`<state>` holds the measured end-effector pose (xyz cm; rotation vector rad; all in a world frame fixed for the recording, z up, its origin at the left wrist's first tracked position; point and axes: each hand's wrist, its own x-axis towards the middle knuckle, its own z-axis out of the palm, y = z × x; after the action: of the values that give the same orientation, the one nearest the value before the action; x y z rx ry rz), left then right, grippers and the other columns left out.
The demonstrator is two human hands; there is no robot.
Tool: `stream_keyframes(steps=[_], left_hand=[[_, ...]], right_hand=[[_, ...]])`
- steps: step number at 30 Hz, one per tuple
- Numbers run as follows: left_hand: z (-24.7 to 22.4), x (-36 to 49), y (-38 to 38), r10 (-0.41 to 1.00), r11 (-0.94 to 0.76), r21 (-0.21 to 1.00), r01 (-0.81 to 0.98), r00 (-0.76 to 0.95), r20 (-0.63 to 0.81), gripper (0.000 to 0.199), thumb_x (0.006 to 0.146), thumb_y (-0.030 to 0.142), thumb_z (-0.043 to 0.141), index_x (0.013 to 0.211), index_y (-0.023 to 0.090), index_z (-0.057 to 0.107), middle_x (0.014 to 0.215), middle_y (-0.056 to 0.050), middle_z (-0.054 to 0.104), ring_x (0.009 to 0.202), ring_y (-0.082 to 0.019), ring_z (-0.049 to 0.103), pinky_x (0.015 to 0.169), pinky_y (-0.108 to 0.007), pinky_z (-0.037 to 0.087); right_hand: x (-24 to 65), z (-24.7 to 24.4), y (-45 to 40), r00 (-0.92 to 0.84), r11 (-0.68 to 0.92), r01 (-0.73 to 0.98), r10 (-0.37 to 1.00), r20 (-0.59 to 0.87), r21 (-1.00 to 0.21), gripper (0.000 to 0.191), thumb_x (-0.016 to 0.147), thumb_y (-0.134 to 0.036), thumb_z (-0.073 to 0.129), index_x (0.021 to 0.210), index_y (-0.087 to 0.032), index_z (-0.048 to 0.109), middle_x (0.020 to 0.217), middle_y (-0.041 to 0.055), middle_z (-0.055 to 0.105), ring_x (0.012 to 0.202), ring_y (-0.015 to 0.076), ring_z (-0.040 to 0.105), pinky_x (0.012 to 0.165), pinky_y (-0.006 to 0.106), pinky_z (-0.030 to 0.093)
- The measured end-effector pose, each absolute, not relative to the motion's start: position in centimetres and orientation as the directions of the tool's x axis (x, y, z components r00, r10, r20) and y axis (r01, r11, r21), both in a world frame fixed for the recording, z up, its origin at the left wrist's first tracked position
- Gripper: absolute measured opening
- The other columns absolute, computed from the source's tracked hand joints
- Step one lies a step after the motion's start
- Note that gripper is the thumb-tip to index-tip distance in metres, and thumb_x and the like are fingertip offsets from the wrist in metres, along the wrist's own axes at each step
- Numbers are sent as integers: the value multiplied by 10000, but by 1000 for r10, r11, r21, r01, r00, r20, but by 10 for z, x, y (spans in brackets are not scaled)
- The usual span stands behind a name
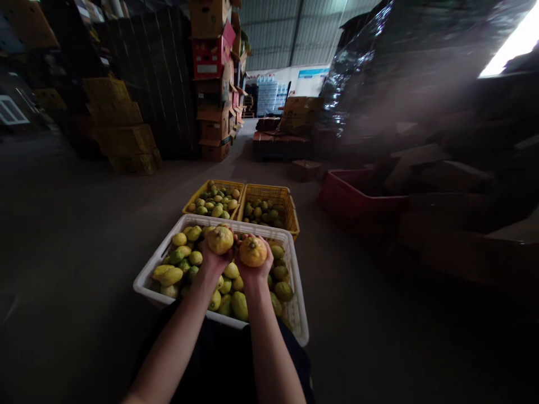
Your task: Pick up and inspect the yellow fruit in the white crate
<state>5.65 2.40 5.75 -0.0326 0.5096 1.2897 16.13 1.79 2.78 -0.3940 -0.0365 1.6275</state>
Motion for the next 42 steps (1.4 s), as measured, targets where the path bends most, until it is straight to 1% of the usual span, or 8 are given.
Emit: stream_keyframes(steps=[4, 10, 15, 23, 30, 34, 39, 42], left_hand=[[47, 58, 35, 884, 212, 254, -944, 75, -461, 322, 981, 370, 489, 1119, 145, 674, 824, -86, 725, 709, -198, 704, 607, -279, 589], [48, 61, 36, 899, 173, 267, -948, 42, -436, 240, 1007, 330, 517, 1017, 152, 677, 876, -70, 741, 815, -176, 737, 781, -272, 615], [57, 57, 29, 925, 162, 242, -957, 62, -374, 246, 1017, 313, 506, 994, 112, 646, 845, -92, 739, 774, -172, 734, 757, -263, 626], [58, 55, 32, 897, 234, 183, -955, 139, -421, 449, 1052, 402, 424, 1261, 43, 593, 888, -112, 707, 747, -166, 717, 669, -225, 618], [58, 55, 34, 897, 236, 247, -940, 113, -426, 390, 1050, 375, 437, 1239, 84, 614, 918, -117, 704, 809, -177, 722, 664, -230, 621], [59, 54, 34, 896, 229, 248, -941, 104, -432, 389, 1050, 360, 431, 1192, 52, 623, 924, -128, 697, 836, -179, 724, 728, -222, 615], [58, 55, 34, 896, 215, 281, -935, 75, -438, 321, 1047, 350, 448, 1120, 104, 641, 885, -94, 688, 852, -180, 724, 786, -259, 621], [59, 54, 33, 899, 222, 280, -934, 85, -430, 310, 1047, 348, 446, 1093, 110, 641, 812, -69, 673, 777, -174, 716, 743, -272, 634]], right_hand=[[158, 21, 28, 95, 11, -968, 940, -327, -249, 199, 828, -310, 541, 899, -223, 705, 791, 35, 784, 747, 203, 757, 654, 337, 655], [161, 19, 28, 25, -24, -984, 962, -273, -174, 298, 854, -327, 651, 1088, -152, 708, 989, 114, 800, 957, 250, 767, 802, 382, 661], [161, 29, 23, 15, -34, -987, 955, -296, -159, 232, 893, -340, 633, 992, -137, 682, 873, 118, 791, 880, 245, 778, 775, 375, 668], [156, 29, 27, 74, 8, -985, 923, -376, -174, 235, 943, -341, 579, 1057, -146, 642, 825, 104, 792, 807, 236, 785, 696, 342, 675], [154, 22, 31, 45, -7, -990, 929, -367, -139, 253, 895, -353, 649, 1085, -186, 649, 852, 83, 795, 810, 230, 783, 683, 346, 682], [154, 20, 31, 59, -16, -976, 939, -338, -215, 278, 870, -372, 684, 1090, -206, 645, 835, 59, 796, 817, 235, 784, 689, 369, 684], [154, 23, 29, 38, -53, -965, 941, -337, -257, 261, 900, -384, 667, 1082, -197, 652, 848, 67, 797, 812, 223, 781, 736, 364, 677], [155, 29, 26, 8, -88, -961, 937, -349, -260, 245, 922, -371, 650, 1067, -173, 658, 846, 72, 793, 800, 223, 778, 781, 398, 674]])
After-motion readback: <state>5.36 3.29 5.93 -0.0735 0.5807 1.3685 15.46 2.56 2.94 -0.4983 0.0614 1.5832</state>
